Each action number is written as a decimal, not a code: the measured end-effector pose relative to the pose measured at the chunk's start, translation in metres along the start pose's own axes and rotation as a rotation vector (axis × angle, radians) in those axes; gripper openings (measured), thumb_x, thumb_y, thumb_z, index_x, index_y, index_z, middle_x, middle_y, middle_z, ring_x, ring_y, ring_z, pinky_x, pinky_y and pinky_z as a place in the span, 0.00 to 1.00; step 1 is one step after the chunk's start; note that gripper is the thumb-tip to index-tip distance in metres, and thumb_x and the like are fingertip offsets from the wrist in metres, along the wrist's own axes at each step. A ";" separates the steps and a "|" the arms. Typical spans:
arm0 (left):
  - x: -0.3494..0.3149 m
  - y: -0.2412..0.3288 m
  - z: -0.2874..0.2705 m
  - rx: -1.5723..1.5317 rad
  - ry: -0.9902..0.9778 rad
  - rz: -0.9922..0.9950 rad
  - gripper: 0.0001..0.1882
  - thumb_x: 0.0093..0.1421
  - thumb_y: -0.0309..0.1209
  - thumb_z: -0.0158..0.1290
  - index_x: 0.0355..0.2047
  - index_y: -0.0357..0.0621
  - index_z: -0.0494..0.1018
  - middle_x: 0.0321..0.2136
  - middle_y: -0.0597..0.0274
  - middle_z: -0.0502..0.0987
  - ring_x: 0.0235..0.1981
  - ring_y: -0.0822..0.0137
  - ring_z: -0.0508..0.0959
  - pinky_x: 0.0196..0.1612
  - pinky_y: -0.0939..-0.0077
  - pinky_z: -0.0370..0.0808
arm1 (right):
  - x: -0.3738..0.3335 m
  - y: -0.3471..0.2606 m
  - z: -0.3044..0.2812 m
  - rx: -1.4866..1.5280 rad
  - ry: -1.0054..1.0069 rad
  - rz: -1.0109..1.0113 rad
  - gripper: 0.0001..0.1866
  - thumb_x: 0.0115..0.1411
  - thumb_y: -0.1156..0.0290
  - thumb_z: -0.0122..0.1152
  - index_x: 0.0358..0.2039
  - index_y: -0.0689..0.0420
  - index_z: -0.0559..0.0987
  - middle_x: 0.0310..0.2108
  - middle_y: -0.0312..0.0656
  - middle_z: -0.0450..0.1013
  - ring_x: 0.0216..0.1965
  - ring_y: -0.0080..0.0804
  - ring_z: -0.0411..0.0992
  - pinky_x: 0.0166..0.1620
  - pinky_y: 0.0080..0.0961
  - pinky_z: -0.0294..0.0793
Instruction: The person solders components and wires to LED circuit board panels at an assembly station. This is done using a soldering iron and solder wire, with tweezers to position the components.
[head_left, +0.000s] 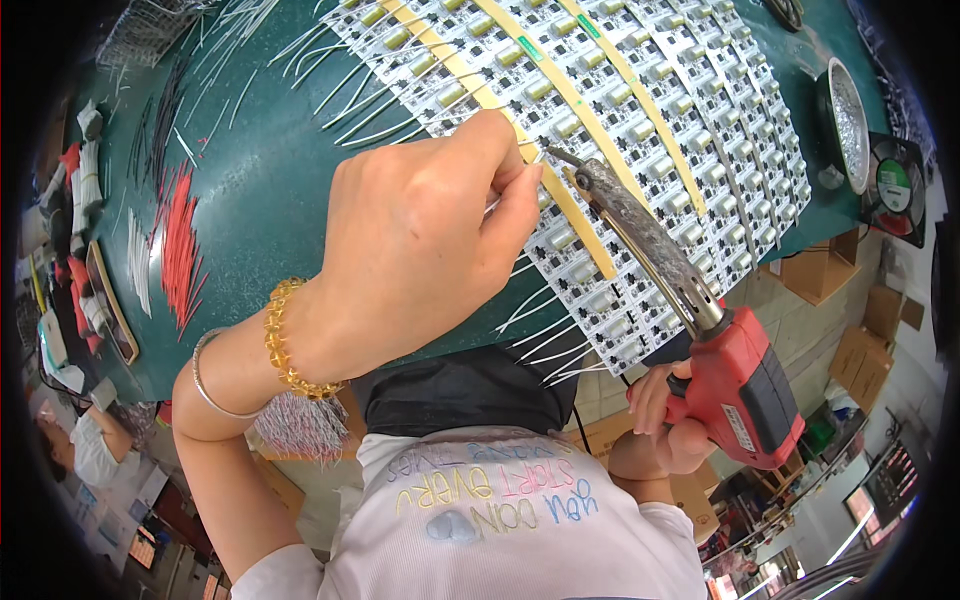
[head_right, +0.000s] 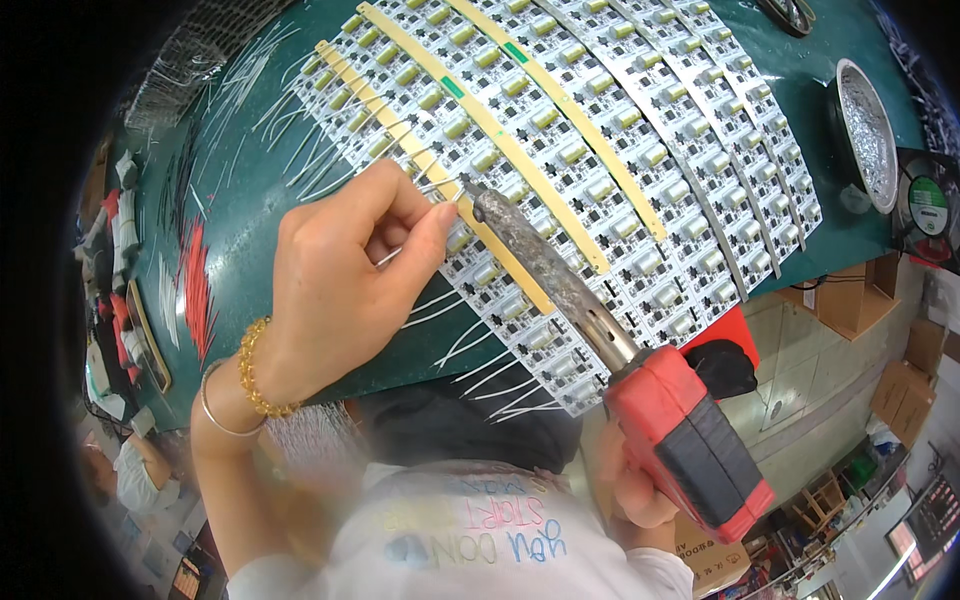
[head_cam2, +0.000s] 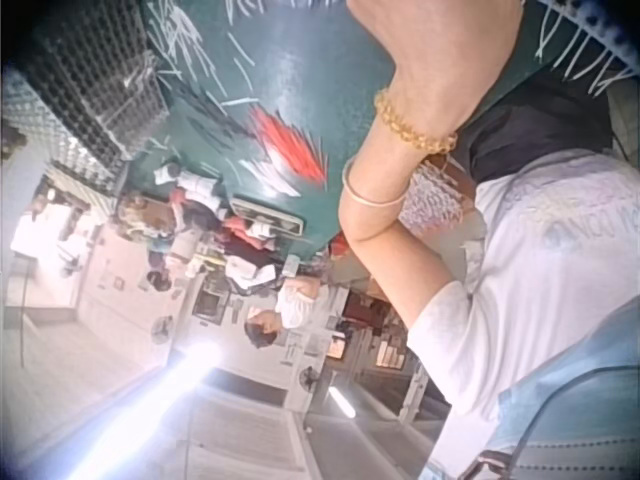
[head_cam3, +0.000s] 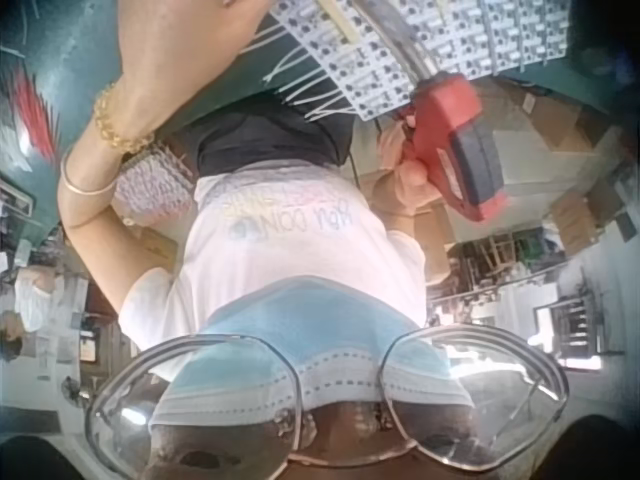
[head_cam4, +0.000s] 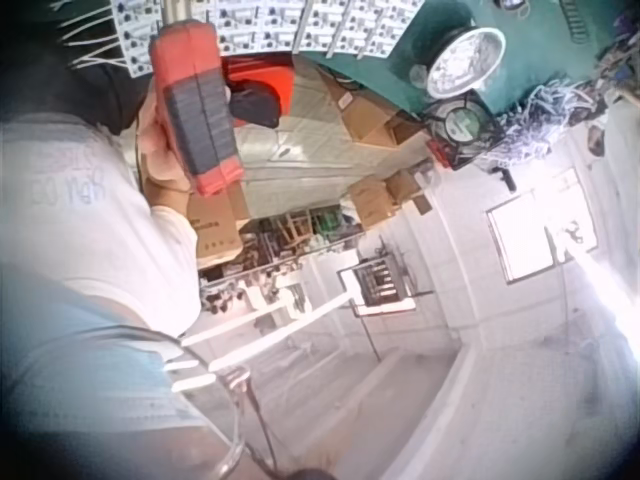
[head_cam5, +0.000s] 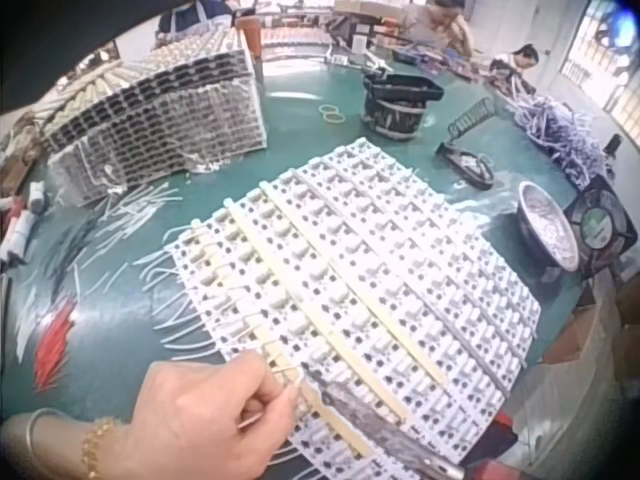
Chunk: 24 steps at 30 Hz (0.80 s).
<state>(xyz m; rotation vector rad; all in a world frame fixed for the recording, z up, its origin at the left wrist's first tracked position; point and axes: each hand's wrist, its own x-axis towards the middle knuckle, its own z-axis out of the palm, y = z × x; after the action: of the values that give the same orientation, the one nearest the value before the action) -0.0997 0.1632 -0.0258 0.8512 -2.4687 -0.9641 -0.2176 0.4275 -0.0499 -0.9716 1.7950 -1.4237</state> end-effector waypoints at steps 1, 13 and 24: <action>0.000 0.000 0.000 -0.003 -0.001 0.000 0.09 0.51 0.23 0.55 0.19 0.37 0.67 0.12 0.66 0.69 0.12 0.79 0.66 0.16 0.85 0.63 | -0.003 0.003 0.001 0.062 0.039 0.023 0.36 0.51 0.40 0.53 0.42 0.64 0.63 0.11 0.33 0.62 0.11 0.23 0.61 0.18 0.19 0.59; -0.001 -0.001 0.003 0.012 0.037 0.042 0.09 0.51 0.24 0.56 0.19 0.37 0.67 0.11 0.65 0.69 0.11 0.78 0.67 0.15 0.84 0.63 | 0.004 -0.009 0.014 0.186 0.186 -0.005 0.38 0.53 0.43 0.54 0.47 0.68 0.61 0.12 0.33 0.63 0.12 0.22 0.62 0.20 0.20 0.63; -0.001 0.001 0.001 0.024 0.040 0.047 0.08 0.51 0.24 0.56 0.19 0.38 0.69 0.12 0.64 0.70 0.12 0.77 0.67 0.16 0.84 0.63 | 0.013 -0.008 0.007 0.073 0.021 -0.154 0.38 0.54 0.44 0.52 0.48 0.69 0.60 0.10 0.33 0.62 0.09 0.21 0.59 0.16 0.17 0.59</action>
<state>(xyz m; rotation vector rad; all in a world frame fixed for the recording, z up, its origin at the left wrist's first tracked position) -0.0999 0.1648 -0.0260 0.8084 -2.4592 -0.8943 -0.2173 0.4121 -0.0443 -1.0794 1.7012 -1.5871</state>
